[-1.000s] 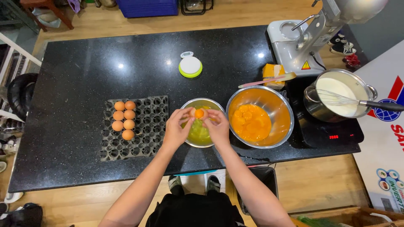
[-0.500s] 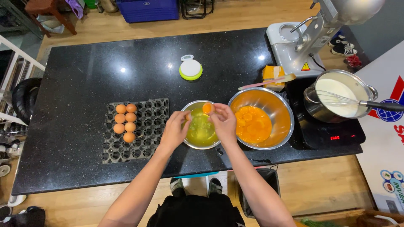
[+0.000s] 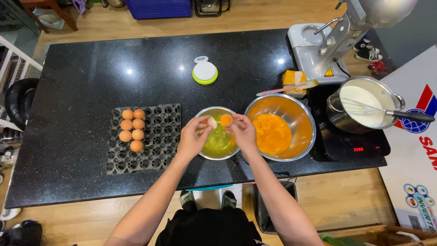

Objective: Cracking eggs and separating the yolks from the whites into different bowls

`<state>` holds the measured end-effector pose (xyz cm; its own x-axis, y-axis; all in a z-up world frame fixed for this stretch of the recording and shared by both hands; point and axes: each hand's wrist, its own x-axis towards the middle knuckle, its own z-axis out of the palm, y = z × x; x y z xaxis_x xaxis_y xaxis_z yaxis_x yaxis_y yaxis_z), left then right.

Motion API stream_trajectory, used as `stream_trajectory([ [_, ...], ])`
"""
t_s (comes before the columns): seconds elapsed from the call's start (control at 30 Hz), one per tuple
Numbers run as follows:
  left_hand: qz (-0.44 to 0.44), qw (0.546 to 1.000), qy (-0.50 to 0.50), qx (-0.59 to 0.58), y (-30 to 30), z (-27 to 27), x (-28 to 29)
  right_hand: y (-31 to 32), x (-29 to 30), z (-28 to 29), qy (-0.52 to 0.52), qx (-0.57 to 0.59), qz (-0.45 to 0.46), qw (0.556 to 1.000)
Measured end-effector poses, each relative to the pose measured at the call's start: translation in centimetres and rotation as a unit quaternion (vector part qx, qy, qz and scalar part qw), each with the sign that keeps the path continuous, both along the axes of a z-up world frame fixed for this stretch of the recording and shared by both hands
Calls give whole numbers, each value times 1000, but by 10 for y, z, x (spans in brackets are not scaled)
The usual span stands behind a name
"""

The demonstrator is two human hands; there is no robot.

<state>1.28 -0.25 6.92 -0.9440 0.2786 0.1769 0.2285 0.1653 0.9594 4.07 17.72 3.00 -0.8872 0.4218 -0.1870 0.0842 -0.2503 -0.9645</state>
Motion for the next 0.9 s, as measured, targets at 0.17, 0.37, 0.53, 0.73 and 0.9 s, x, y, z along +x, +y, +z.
stream_trajectory([
  [0.17,4,999,-23,29,2,-8,-1,16,4,8,-5,-26,12,1000],
  [0.37,-5,998,-45,51,15,-18,1,26,7,10,-7,33,37,999],
  [0.53,-6,997,-50,59,19,-17,7,15,4,-7,6,38,53,998],
  [0.73,15,997,-67,38,8,-33,9,-7,7,8,-15,79,101,992],
  [0.9,52,992,-112,28,-5,-41,6,-6,1,10,-28,41,74,996],
])
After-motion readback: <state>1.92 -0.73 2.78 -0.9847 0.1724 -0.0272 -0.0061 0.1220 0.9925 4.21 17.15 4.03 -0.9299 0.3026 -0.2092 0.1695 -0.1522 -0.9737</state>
